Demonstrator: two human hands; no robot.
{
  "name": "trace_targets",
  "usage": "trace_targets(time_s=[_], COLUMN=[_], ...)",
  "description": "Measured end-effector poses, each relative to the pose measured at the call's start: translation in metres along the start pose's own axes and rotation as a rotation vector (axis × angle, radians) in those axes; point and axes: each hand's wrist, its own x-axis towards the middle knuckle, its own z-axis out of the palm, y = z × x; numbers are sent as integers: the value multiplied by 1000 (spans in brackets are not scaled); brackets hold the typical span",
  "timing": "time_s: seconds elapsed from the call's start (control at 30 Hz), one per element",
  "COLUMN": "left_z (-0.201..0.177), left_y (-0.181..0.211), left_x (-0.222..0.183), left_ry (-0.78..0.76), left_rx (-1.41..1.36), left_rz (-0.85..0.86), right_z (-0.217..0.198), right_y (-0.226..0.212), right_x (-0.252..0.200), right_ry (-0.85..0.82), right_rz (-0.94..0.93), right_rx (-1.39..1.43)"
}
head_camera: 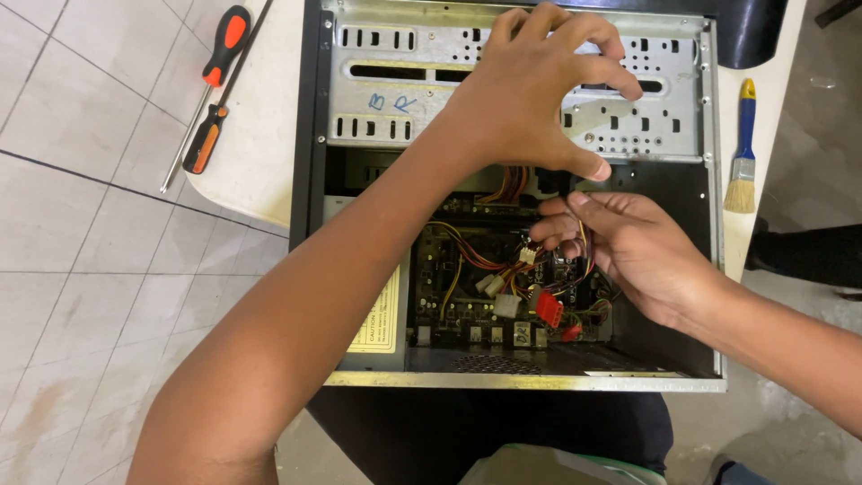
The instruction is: Disassembling a desktop computer by disconnecting internal power and data cables and using a screwdriver.
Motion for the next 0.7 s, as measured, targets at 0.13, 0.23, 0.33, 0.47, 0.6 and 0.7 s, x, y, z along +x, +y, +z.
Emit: trace_targets(time_s=[0.13, 0.23, 0.33, 0.47, 0.6, 0.7], left_z=[0, -1, 0, 1, 8, -13], left_y=[2, 1, 2, -2, -6, 6], left_x=[1, 2, 2, 0, 0, 5], left_ry=[-25, -5, 11, 46, 128, -61], left_rx=[4, -1, 12, 0, -33, -220], left_rz=[-22, -11, -11, -3, 24, -26], right_z=[0, -1, -1, -5, -12, -19], right_y=[-1, 0, 0, 4, 24, 40], right_x=[-1, -1, -1, 0, 7, 14], right_ry=[1, -11, -10, -5, -3, -22], right_rz=[9, -9, -4, -18, -130, -226], right_rx=[8, 27, 22, -81, -111, -163])
